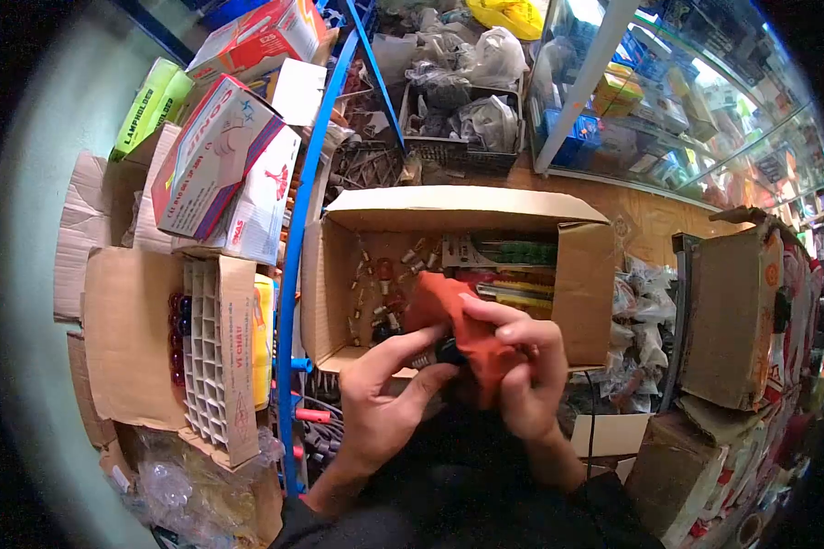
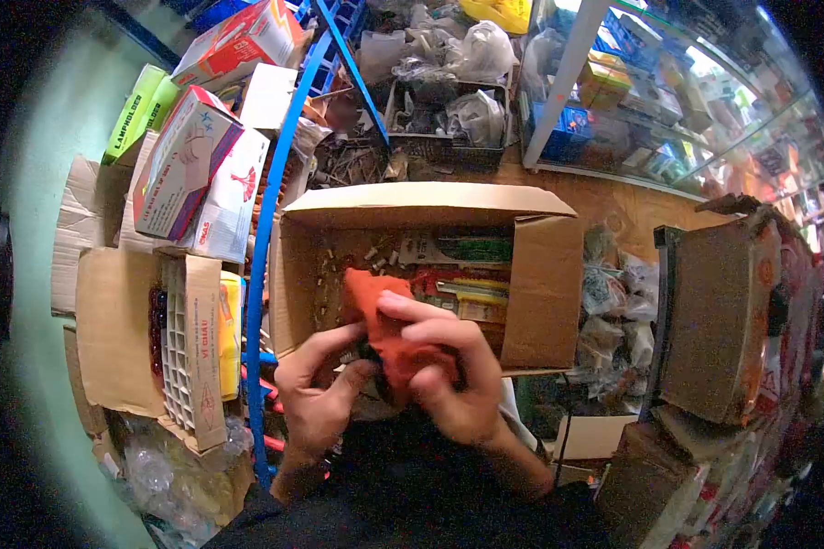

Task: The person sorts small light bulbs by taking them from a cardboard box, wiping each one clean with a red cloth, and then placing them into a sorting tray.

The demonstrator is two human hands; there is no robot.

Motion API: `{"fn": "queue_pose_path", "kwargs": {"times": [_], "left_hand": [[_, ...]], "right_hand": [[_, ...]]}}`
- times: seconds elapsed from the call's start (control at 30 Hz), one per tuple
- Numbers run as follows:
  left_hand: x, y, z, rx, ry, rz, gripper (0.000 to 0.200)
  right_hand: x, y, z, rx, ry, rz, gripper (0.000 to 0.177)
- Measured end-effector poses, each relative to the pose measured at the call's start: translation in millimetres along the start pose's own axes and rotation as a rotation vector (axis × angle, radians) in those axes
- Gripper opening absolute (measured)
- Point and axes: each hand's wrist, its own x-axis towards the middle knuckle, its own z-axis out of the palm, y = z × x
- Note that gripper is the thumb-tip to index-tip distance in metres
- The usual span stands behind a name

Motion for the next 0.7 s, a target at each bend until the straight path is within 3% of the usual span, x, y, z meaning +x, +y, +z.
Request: {"fn": "queue_pose_path", "kwargs": {"times": [0.1,0.2,0.3,0.37,0.47,0.5,0.63,0.7], "left_hand": [[-5,19,7,-0.165,0.086,-0.154,0.02],[2,15,-6,0.17,-0.034,0.067,0.02],[2,17,-5,0.322,-0.05,0.095,0.022],[2,22,-5,0.314,-0.066,-0.016,0.022],[1,21,-5,0.26,-0.056,-0.089,0.022],[1,20,-5,0.236,-0.048,-0.098,0.022],[2,6,-6,0.355,-0.002,0.265,0.027],[4,8,-4,0.405,-0.009,0.33,0.028]], "right_hand": [[11,-8,0,-0.206,-0.153,0.004,0.05],[10,2,-19,-0.271,-0.267,0.044,0.06],[5,10,-19,-0.168,-0.163,-0.013,0.056],[6,12,-17,-0.16,-0.117,-0.103,0.056],[11,4,-26,-0.475,-0.349,-0.34,0.053],[12,-6,-24,-0.582,-0.441,-0.313,0.048],[14,-1,-17,-0.603,-0.388,-0.173,0.058],[16,-1,-12,-0.48,-0.302,-0.049,0.061]]}}
